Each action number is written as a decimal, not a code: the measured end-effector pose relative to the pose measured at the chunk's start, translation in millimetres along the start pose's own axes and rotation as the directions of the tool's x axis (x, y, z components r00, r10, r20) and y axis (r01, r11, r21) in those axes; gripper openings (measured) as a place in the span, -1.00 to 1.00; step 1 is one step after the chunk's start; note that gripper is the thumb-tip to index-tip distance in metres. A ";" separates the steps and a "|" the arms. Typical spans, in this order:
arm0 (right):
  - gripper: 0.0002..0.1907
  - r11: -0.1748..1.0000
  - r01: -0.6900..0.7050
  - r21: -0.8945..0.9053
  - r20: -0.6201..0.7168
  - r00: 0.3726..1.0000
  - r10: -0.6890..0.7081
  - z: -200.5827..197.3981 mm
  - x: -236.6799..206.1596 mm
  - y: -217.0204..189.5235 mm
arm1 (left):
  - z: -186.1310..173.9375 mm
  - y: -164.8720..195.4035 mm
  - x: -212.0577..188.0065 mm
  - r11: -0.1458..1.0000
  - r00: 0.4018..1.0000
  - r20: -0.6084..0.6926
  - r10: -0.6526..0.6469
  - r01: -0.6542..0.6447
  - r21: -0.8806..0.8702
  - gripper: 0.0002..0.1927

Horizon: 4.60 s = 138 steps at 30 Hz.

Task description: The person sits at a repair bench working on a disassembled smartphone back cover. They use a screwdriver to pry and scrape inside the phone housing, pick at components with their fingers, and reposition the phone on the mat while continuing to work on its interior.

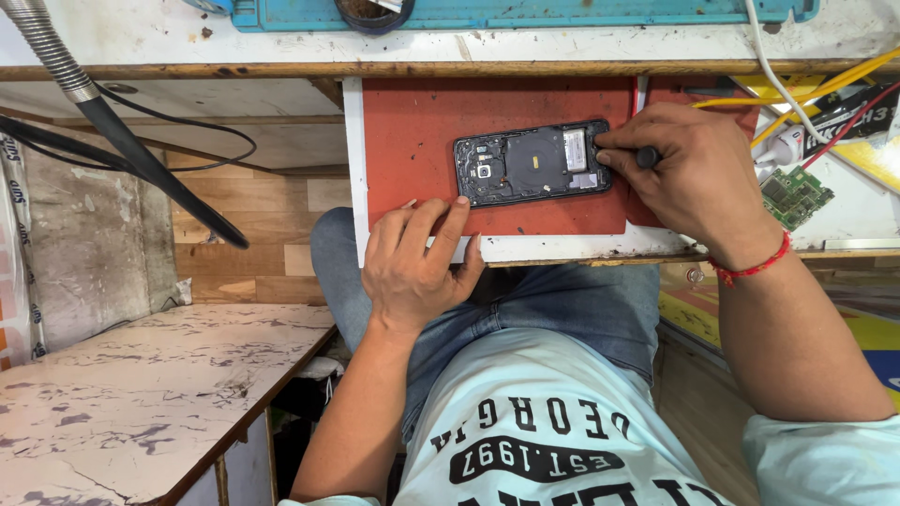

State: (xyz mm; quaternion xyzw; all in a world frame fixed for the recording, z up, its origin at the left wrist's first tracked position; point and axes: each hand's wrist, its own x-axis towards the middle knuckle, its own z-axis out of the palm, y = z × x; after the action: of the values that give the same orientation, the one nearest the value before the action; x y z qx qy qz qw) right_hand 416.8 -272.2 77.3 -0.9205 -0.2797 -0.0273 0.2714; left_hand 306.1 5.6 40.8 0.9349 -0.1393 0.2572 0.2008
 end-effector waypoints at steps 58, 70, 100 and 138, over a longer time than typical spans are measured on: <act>-0.36 0.908 0.109 0.405 -0.467 0.878 0.103 45.8 -82.2 9.2 | -17.4 24.6 -26.5 1.000 1.000 -0.020 0.007 -0.007 -0.007 -0.66; -0.35 0.896 0.130 0.425 -0.474 0.875 0.099 44.4 -90.7 3.8 | -22.2 30.1 -33.1 1.000 1.000 -0.017 0.010 -0.010 -0.001 -0.65; -0.40 0.905 0.267 0.330 -0.440 0.892 -0.104 32.0 -93.5 -2.9 | -26.1 41.8 -43.3 1.000 1.000 -0.013 0.012 -0.012 -0.005 -0.66; -0.68 0.983 0.120 -0.142 0.262 0.962 -0.079 -62.4 -3.9 -46.4 | -25.1 41.0 -42.2 0.998 0.999 -0.041 0.000 -0.003 -0.063 -0.61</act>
State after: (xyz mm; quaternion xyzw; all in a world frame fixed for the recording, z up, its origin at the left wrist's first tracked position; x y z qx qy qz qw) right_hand 395.2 -274.0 152.1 -0.9196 -0.3554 0.0558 0.1581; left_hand 245.5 -12.6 50.4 0.9225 -0.1440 0.2721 0.2327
